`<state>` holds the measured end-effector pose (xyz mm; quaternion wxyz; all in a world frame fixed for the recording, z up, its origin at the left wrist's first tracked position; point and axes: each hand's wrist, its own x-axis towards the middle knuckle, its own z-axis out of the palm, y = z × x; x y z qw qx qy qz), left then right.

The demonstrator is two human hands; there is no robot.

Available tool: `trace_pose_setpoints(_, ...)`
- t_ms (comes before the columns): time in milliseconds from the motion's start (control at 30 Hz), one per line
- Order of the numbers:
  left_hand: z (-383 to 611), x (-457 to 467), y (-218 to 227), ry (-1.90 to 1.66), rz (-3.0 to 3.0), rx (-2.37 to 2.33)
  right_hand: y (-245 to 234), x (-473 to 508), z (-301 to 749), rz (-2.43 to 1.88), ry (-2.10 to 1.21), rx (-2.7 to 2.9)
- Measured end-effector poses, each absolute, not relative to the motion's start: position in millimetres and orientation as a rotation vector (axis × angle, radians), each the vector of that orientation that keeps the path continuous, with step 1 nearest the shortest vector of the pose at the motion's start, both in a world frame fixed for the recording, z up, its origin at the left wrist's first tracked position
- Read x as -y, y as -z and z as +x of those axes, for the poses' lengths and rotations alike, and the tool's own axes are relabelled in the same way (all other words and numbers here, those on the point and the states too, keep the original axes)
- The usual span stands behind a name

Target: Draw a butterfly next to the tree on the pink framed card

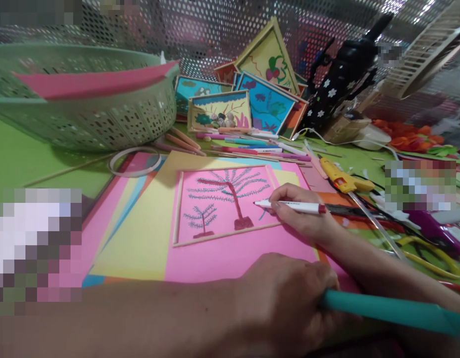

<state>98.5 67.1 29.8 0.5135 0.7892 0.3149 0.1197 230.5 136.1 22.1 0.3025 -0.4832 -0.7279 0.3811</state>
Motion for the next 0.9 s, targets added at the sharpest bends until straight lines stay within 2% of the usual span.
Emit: trace_pose_setpoints(900, 99.2, -66.5, -29.4, -0.261, 1.883, -0.75, -21.2, -136.9, 231.4, -1.273, -1.059, 1.885)
